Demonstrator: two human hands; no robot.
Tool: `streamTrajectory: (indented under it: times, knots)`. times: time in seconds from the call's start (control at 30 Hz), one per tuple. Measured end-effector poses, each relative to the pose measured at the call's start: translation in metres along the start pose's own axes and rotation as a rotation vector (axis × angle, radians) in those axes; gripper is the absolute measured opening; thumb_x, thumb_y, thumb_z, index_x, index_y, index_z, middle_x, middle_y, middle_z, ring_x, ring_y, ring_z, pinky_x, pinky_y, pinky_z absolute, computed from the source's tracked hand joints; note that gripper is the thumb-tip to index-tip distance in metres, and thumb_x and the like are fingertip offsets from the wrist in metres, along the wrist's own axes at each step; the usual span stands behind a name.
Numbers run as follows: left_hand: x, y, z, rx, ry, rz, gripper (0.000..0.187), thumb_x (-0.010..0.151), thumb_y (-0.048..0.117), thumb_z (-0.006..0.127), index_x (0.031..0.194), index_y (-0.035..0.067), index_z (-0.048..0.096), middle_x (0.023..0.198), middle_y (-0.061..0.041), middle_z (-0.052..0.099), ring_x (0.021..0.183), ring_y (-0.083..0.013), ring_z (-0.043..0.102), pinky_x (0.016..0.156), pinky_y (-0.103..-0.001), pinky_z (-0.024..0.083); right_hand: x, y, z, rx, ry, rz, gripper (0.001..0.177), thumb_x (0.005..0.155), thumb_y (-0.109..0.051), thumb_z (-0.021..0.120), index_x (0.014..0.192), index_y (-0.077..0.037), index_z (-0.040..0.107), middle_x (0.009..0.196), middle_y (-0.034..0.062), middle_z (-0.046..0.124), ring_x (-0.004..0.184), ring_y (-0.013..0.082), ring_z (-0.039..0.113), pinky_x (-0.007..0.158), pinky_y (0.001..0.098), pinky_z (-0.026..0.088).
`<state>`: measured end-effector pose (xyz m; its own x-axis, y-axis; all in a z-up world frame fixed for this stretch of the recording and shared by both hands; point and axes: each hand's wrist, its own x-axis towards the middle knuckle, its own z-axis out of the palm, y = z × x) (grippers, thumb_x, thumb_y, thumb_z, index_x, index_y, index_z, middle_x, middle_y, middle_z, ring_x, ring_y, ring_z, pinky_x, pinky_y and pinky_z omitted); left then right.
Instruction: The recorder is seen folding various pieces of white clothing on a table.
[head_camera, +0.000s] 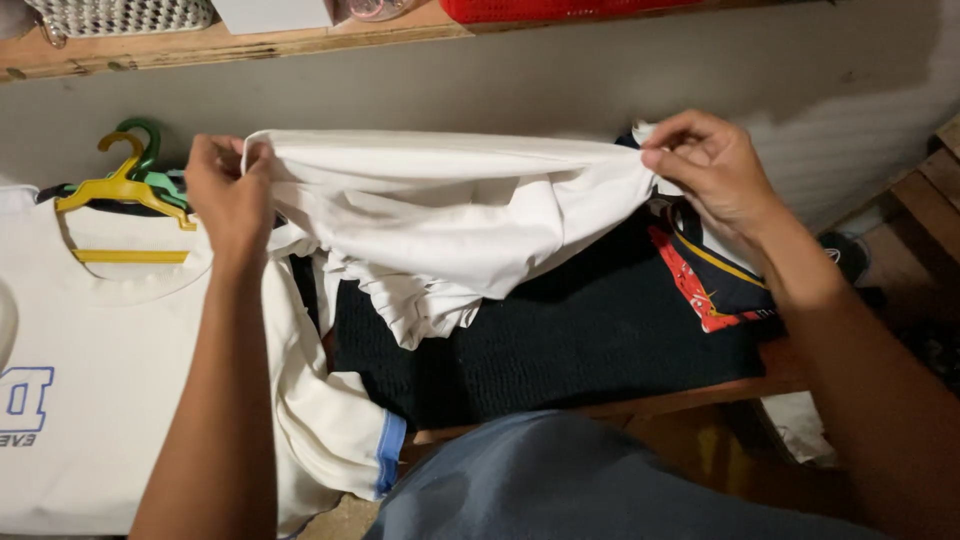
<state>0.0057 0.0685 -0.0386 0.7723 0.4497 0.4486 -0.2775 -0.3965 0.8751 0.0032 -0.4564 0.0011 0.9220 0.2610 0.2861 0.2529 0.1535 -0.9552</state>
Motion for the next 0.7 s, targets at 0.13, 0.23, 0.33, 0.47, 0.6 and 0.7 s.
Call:
streamTrajectory:
  times: [0.13,0.23,0.33,0.47,0.6,0.7]
  knots:
    - [0.004,-0.002,0.02,0.062,0.034,0.091,0.018,0.098,0.003,0.076,0.1,0.003,0.058,0.094,-0.004,0.068,0.083,-0.0109,0.062,0.075,-0.026,0.052,0.004,-0.027,0.023,-0.729,-0.183,-0.107,0.023,0.099,-0.004,0.068,0.122,-0.004,0.073,0.104,0.0081,0.063,0.102,0.0175,0.061,0.093,0.0307,0.05]
    - [0.011,-0.01,0.027,-0.063,0.033,0.043,0.016,0.099,0.0,0.066,0.105,0.004,0.051,0.094,-0.004,0.065,0.083,-0.0104,0.061,0.076,-0.027,0.051,0.006,-0.018,0.021,-1.233,-0.371,-0.089,0.031,0.1,-0.012,0.065,0.129,-0.013,0.074,0.095,0.0141,0.054,0.091,0.0273,0.056,0.083,0.0392,0.047]
    - [0.025,-0.033,0.031,-0.04,0.082,0.088,0.016,0.104,0.001,0.066,0.107,0.005,0.051,0.095,-0.004,0.063,0.083,-0.0116,0.058,0.079,-0.027,0.051,0.001,-0.005,0.008,-1.236,-0.368,-0.243,0.019,0.097,-0.007,0.063,0.112,-0.003,0.073,0.105,0.0133,0.057,0.101,0.0285,0.059,0.088,0.0399,0.048]
    - [0.037,-0.045,0.026,-0.225,0.152,-0.003,0.02,0.101,0.001,0.069,0.105,0.007,0.05,0.097,-0.006,0.063,0.085,-0.0127,0.062,0.077,-0.027,0.052,-0.014,0.006,-0.005,-1.261,-0.356,-0.2,0.017,0.089,0.0,0.053,0.096,-0.003,0.068,0.118,0.0059,0.065,0.115,0.0264,0.062,0.103,0.0402,0.048]
    - [0.038,-0.039,0.024,-0.345,0.227,-0.081,0.021,0.095,0.001,0.067,0.101,0.009,0.048,0.099,-0.006,0.064,0.086,-0.0122,0.062,0.074,-0.027,0.051,-0.027,-0.015,0.031,-1.521,-0.244,-0.423,0.021,0.073,-0.021,0.069,0.088,-0.009,0.076,0.128,0.0103,0.063,0.119,0.0351,0.057,0.103,0.0511,0.039]
    - [0.043,-0.049,0.03,-0.249,0.226,-0.019,0.023,0.1,0.003,0.073,0.104,0.007,0.05,0.099,-0.005,0.055,0.088,-0.013,0.053,0.078,-0.028,0.049,-0.023,0.003,0.029,-1.711,-0.187,-0.465,0.021,0.079,-0.039,0.078,0.072,-0.019,0.076,0.129,0.0061,0.064,0.12,0.0274,0.057,0.103,0.0491,0.048]
